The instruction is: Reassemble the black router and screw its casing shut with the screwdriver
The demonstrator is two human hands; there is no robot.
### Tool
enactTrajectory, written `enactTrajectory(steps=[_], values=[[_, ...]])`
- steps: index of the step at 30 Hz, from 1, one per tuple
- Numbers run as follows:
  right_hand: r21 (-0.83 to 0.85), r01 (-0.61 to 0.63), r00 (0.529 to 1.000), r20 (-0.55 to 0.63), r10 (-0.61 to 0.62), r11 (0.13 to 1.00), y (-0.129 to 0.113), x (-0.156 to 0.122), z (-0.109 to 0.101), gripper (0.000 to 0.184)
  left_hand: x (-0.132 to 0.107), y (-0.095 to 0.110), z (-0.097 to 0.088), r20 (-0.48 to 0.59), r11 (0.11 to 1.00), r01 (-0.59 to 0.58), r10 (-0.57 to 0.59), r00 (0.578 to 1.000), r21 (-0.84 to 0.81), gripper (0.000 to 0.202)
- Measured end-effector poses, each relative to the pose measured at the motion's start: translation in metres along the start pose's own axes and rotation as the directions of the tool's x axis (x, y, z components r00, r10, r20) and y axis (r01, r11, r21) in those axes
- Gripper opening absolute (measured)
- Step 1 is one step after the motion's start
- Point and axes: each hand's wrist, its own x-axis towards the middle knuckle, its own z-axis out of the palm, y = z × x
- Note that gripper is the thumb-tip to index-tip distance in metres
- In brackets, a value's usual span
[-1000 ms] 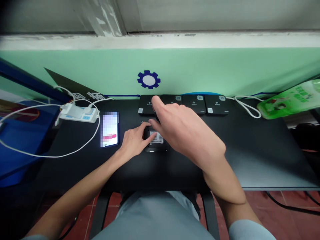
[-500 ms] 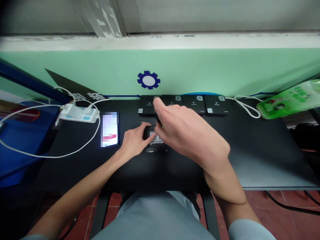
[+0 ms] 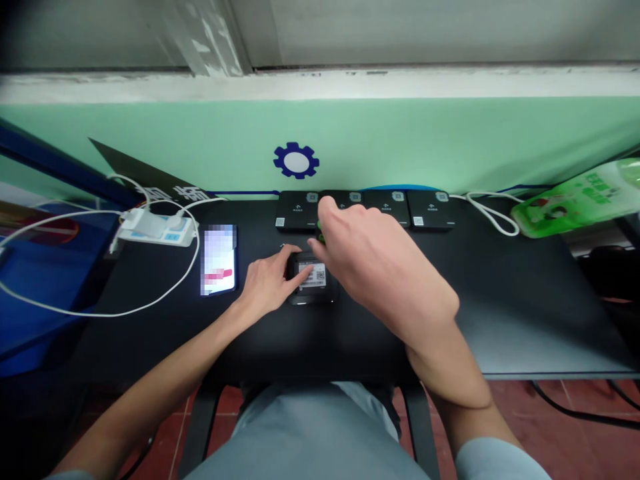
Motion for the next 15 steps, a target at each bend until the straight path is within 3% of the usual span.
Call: enactTrajectory(steps=[5,10,15], values=[[0.009,0.016,0.999,-0.029,-0.016,1.000,0.0000,0.0006,-0.0003,0.040,0.0004,0.0009,-0.0014,0.011,1.000,0.003,-0.003,1.000,-0.004,0.053],[0.154,0.020,1.000,-0.005,-0.019,0.988,-0.0017,-0.0019,-0.0027,0.019,-0.0002,-0.0002,0.0002,-0.005,1.000,-0.008,0.008,1.000,0.004,0.053],[0.180,0.086,0.996,-0.048,-0.079,0.980,-0.0009,-0.0046,-0.0015,0.026,-0.0003,-0.0001,0.0008,-0.017,1.000,-0.008,0.008,1.000,-0.003,0.052]])
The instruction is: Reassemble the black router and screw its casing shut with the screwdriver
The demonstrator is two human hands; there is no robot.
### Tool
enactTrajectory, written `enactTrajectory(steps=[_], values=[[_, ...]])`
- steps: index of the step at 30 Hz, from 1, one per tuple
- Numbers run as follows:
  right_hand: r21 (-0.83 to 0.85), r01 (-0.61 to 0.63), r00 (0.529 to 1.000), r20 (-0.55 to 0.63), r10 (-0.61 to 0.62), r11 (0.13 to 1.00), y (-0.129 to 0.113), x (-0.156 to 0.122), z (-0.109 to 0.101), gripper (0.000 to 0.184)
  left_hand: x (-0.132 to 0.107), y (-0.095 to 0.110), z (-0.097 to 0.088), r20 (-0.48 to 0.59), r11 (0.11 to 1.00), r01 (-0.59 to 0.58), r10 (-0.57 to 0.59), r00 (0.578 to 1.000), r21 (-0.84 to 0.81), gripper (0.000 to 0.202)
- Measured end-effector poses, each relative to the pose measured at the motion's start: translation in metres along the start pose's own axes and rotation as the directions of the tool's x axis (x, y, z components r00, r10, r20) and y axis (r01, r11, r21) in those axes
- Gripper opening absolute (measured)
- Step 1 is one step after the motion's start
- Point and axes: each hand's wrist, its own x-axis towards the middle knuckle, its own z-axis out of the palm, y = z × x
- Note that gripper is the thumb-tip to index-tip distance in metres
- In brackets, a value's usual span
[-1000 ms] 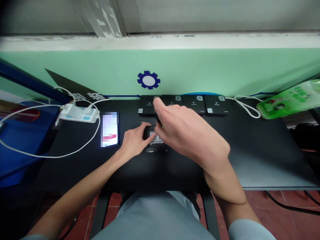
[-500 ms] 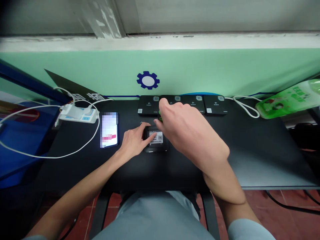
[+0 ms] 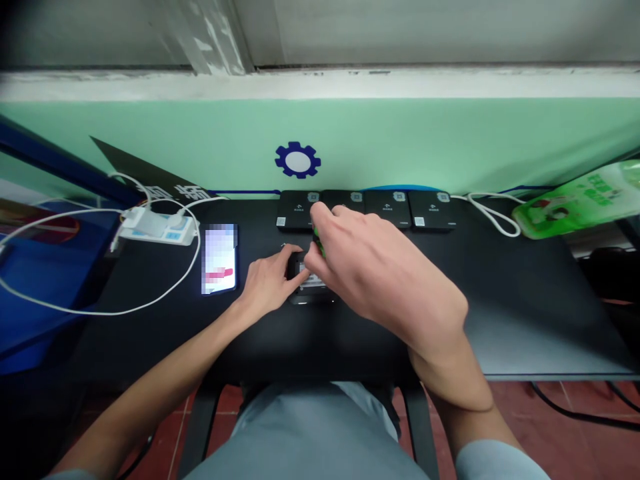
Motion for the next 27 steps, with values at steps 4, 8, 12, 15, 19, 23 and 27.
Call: enactTrajectory(steps=[4,8,12,15,19,23,27], values=[[0.042,-0.046,0.998,0.052,0.044,0.998,0.0014,0.0028,-0.0037,0.023,0.0001,0.0010,-0.0011,0.014,1.000,0.010,-0.010,1.000,0.001,0.054],[0.009,-0.091,0.992,0.091,0.090,0.996,0.0021,0.0043,-0.0047,0.025,0.0001,0.0017,-0.0024,0.022,1.000,0.014,-0.014,1.000,0.003,0.055],[-0.038,-0.060,0.997,0.038,0.061,0.997,0.0002,0.0025,-0.0020,0.029,0.0001,0.0016,-0.0029,0.030,1.000,0.017,-0.016,0.999,-0.009,0.053],[0.002,-0.095,0.994,0.054,0.094,0.995,-0.0025,0.0039,-0.0039,0.024,0.0001,0.0009,-0.0022,0.020,1.000,0.005,-0.005,1.000,-0.004,0.053],[0.045,-0.164,0.983,0.094,0.159,0.985,-0.0048,0.0069,-0.0083,0.021,0.0003,0.0004,-0.0012,0.014,1.000,0.003,-0.003,1.000,0.010,0.053],[0.000,-0.103,0.991,0.088,0.103,0.995,-0.0031,0.0054,-0.0064,0.021,0.0002,0.0007,-0.0010,0.014,1.000,0.005,-0.005,1.000,0.011,0.052],[-0.037,-0.063,0.994,0.084,0.066,0.997,0.0009,0.0026,-0.0029,0.029,0.0000,0.0012,-0.0017,0.012,1.000,0.011,-0.011,1.000,0.003,0.052]])
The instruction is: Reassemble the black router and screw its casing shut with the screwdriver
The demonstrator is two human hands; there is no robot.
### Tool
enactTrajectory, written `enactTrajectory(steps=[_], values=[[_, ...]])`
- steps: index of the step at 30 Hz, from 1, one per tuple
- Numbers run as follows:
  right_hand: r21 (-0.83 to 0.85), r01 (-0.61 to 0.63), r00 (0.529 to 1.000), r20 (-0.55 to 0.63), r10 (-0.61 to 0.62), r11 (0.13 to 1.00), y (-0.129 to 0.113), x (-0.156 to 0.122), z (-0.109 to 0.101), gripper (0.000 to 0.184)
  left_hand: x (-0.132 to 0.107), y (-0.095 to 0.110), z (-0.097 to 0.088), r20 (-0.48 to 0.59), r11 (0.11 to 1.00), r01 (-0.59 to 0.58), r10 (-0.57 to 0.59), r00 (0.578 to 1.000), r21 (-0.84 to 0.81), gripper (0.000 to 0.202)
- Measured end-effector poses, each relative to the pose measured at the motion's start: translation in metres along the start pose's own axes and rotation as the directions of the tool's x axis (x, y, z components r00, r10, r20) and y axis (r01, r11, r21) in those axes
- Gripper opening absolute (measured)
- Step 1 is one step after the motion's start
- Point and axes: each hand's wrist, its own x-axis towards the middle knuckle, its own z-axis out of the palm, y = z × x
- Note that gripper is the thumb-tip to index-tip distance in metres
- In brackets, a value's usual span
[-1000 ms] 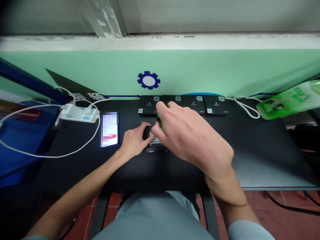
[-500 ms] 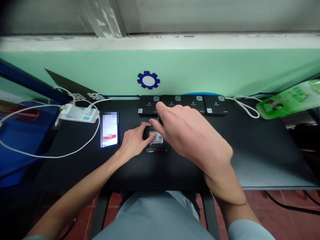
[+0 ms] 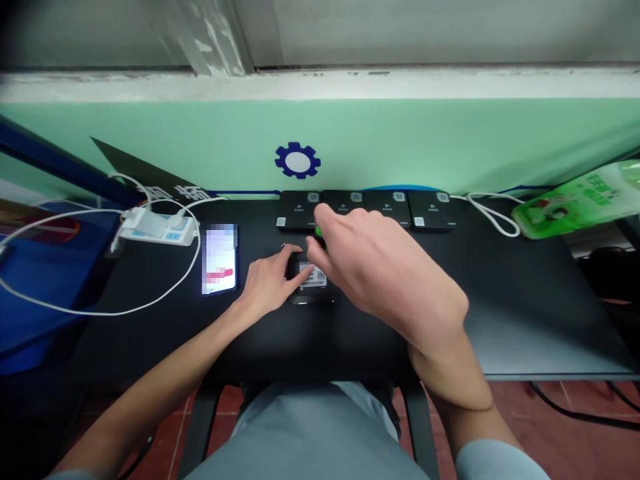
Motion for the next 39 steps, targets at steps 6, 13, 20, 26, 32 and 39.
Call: enactTrajectory(steps=[6,13,20,26,32,39], values=[[-0.062,-0.014,0.998,-0.059,0.011,0.998,0.0022,-0.0004,0.0021,0.039,0.0004,-0.0001,-0.0010,0.016,1.000,0.007,-0.007,1.000,-0.009,0.053],[0.084,-0.085,0.996,0.021,0.084,0.993,-0.0037,0.0022,-0.0043,0.026,0.0002,-0.0008,0.0003,0.007,1.000,-0.008,0.008,1.000,0.000,0.053],[0.037,0.044,0.997,-0.059,-0.042,0.998,-0.0017,-0.0030,-0.0011,0.024,0.0004,0.0000,-0.0009,0.019,1.000,0.008,-0.008,1.000,-0.009,0.054],[-0.002,-0.009,1.000,-0.007,0.009,1.000,0.0014,-0.0010,-0.0011,0.029,0.0002,0.0002,-0.0009,0.012,1.000,-0.003,0.003,1.000,0.004,0.055],[0.018,0.004,1.000,-0.030,-0.003,1.000,0.0020,-0.0028,0.0014,0.028,0.0002,0.0003,-0.0003,0.007,1.000,0.001,-0.001,1.000,0.003,0.052],[0.042,0.001,0.997,-0.071,0.002,0.999,-0.0022,-0.0052,0.0001,0.014,0.0001,-0.0042,0.0048,-0.014,1.000,-0.015,0.015,1.000,0.001,0.053]])
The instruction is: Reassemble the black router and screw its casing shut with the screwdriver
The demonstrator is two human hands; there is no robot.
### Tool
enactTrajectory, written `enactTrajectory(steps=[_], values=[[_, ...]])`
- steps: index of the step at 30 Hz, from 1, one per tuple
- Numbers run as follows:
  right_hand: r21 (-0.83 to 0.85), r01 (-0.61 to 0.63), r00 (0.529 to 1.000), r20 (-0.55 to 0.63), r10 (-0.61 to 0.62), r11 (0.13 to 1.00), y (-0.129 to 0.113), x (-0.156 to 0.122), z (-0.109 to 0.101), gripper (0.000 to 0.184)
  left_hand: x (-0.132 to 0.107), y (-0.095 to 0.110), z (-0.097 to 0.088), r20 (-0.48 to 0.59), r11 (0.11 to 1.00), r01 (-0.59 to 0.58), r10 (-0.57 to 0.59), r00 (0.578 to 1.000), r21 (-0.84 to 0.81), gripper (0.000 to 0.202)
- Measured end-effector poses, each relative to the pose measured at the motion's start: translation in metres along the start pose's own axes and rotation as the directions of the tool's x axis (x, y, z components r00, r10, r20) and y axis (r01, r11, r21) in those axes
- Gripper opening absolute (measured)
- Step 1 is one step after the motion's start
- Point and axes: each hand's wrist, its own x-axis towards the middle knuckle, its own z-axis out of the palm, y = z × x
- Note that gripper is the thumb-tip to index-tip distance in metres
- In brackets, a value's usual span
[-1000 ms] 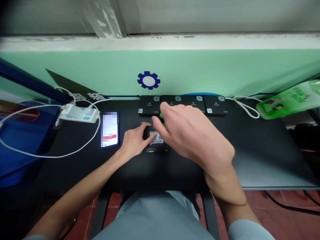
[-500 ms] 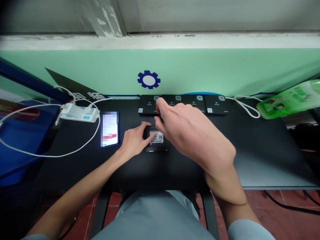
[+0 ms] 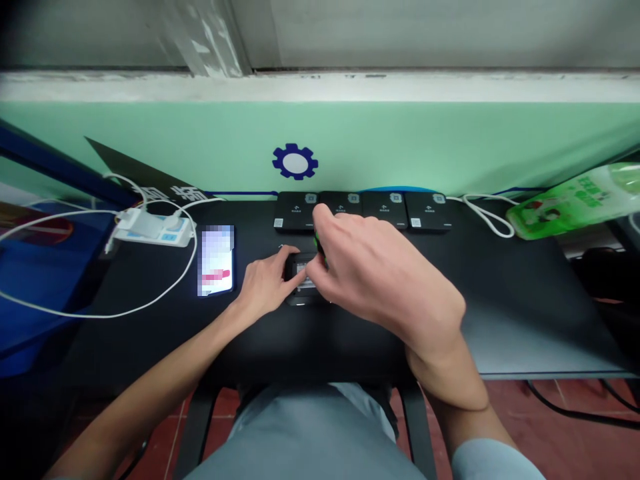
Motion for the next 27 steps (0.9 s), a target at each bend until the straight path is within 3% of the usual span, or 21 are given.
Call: enactTrajectory(steps=[3,7,11,15,23,27], values=[[-0.039,0.026,1.000,-0.005,-0.026,0.999,0.002,-0.001,0.002,0.013,0.000,0.000,-0.001,0.000,1.000,0.005,-0.005,1.000,-0.003,0.053],[-0.102,0.047,0.999,0.001,-0.048,0.994,0.004,-0.003,0.005,0.026,0.000,0.002,-0.002,0.009,1.000,0.007,-0.007,1.000,0.001,0.054],[-0.153,-0.021,1.000,0.017,0.024,0.988,0.005,0.000,0.004,0.034,0.000,0.003,-0.003,0.008,1.000,0.007,-0.007,1.000,0.004,0.053],[-0.119,-0.058,0.997,0.048,0.064,0.991,0.006,0.005,0.002,0.034,0.000,0.003,-0.003,0.002,1.000,0.010,-0.010,1.000,0.008,0.052],[-0.021,0.010,0.999,0.038,-0.010,1.000,0.005,0.005,0.000,0.024,0.000,0.002,-0.003,0.007,1.000,0.007,-0.007,1.000,0.011,0.051],[-0.073,-0.037,0.998,0.042,0.040,0.997,0.001,0.009,-0.003,0.024,0.000,0.003,-0.003,0.005,1.000,0.005,-0.005,1.000,0.017,0.053]])
